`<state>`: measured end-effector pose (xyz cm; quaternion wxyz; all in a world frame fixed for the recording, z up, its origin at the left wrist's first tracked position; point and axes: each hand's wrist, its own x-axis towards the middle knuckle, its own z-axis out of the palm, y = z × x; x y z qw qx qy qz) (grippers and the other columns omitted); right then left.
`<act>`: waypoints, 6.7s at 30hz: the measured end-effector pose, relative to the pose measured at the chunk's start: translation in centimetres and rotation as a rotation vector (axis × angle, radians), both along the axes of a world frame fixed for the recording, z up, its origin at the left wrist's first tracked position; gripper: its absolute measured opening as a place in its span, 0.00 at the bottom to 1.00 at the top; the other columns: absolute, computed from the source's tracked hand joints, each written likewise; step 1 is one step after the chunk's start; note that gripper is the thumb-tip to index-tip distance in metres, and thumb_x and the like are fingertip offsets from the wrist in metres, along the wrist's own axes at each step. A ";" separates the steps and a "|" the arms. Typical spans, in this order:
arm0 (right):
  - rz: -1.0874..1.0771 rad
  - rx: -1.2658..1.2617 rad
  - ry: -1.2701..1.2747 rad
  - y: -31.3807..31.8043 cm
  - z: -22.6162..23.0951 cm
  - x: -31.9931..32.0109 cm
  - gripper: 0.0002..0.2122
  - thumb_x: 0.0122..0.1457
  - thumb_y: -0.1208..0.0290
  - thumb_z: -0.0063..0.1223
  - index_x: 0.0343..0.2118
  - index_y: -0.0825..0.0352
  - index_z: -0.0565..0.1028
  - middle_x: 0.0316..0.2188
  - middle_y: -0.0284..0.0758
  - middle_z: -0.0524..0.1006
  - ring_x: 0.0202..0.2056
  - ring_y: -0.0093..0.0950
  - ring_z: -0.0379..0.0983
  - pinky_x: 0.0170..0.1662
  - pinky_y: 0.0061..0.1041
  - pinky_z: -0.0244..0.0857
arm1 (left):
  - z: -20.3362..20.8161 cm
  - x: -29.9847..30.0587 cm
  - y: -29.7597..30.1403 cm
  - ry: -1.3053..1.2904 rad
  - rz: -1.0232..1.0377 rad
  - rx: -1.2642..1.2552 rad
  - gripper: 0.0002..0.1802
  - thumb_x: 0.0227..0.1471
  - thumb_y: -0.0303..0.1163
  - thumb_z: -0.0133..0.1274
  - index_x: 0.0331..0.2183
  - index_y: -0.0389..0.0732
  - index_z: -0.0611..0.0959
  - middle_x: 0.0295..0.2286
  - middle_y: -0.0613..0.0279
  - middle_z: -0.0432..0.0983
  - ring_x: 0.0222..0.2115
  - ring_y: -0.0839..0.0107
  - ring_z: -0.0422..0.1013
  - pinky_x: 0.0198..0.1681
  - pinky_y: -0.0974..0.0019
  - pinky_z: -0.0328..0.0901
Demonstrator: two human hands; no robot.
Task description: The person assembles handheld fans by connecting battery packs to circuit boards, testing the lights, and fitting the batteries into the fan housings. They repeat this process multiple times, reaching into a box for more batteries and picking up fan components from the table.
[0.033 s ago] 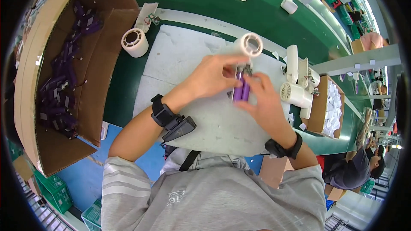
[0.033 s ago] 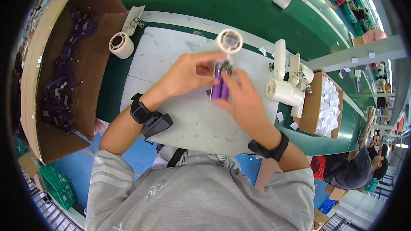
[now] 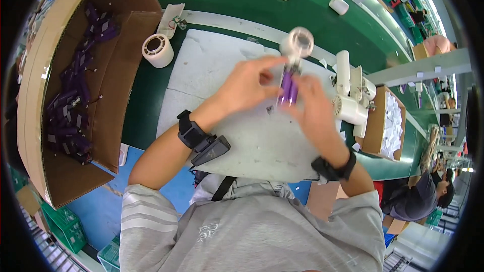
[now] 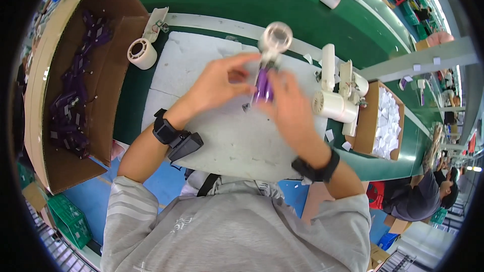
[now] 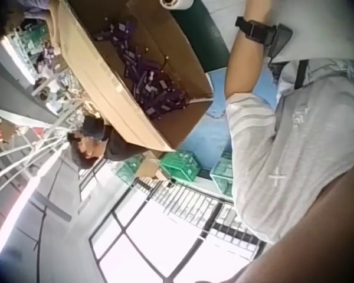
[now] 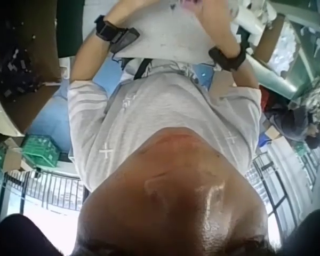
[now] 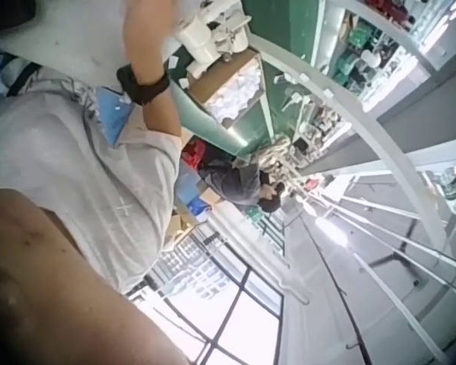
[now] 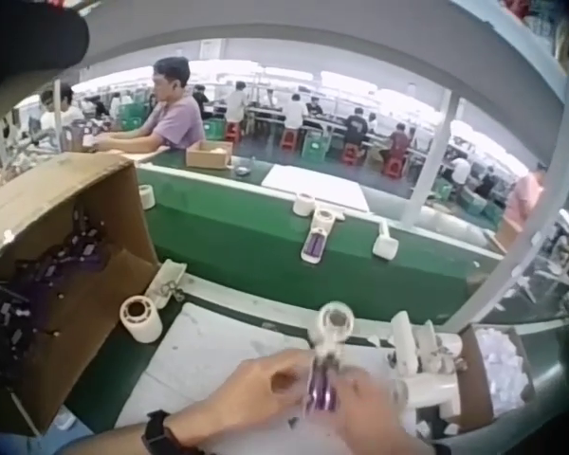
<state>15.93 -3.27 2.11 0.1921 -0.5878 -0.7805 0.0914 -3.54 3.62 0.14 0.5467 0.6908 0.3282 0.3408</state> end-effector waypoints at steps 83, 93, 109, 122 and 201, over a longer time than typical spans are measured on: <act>0.259 -0.038 -0.141 3.3 10.0 -3.0 0.19 0.52 0.66 0.59 0.47 0.68 0.73 0.25 0.38 0.73 0.20 0.30 0.66 0.26 0.28 0.62 | -0.9 -30.8 11.7 0.231 1.306 -0.236 0.23 0.56 0.47 0.51 0.27 0.33 0.78 0.19 0.59 0.76 0.16 0.73 0.73 0.17 0.70 0.66; 0.001 -0.218 0.233 -2.1 9.8 1.2 0.26 0.49 0.76 0.61 0.53 0.64 0.69 0.37 0.32 0.73 0.27 0.21 0.67 0.29 0.18 0.61 | 6.1 -19.6 5.4 0.101 1.070 0.506 0.19 0.57 0.37 0.48 0.22 0.34 0.79 0.16 0.65 0.73 0.18 0.78 0.69 0.24 0.72 0.61; -0.092 -0.417 0.897 -0.7 1.9 -0.5 0.13 0.51 0.81 0.58 0.40 0.69 0.71 0.29 0.28 0.72 0.28 0.15 0.69 0.28 0.15 0.62 | 2.6 -2.9 -2.7 0.298 0.083 0.358 0.13 0.43 0.34 0.62 0.26 0.37 0.77 0.23 0.56 0.75 0.24 0.62 0.70 0.30 0.65 0.65; 0.049 -0.036 0.487 0.1 -0.9 -0.9 0.10 0.46 0.79 0.64 0.33 0.68 0.79 0.29 0.31 0.73 0.22 0.18 0.67 0.25 0.18 0.61 | 1.8 -0.4 0.1 0.257 -0.223 0.100 0.19 0.37 0.27 0.66 0.31 0.38 0.73 0.23 0.57 0.72 0.25 0.61 0.72 0.29 0.63 0.66; 0.115 0.159 0.408 0.0 -1.0 -0.2 0.07 0.48 0.81 0.63 0.32 0.67 0.81 0.29 0.32 0.73 0.20 0.21 0.66 0.22 0.20 0.59 | 1.2 -1.6 -0.4 -0.003 -0.219 -0.215 0.12 0.47 0.17 0.58 0.38 0.35 0.80 0.36 0.64 0.75 0.36 0.78 0.71 0.38 0.73 0.68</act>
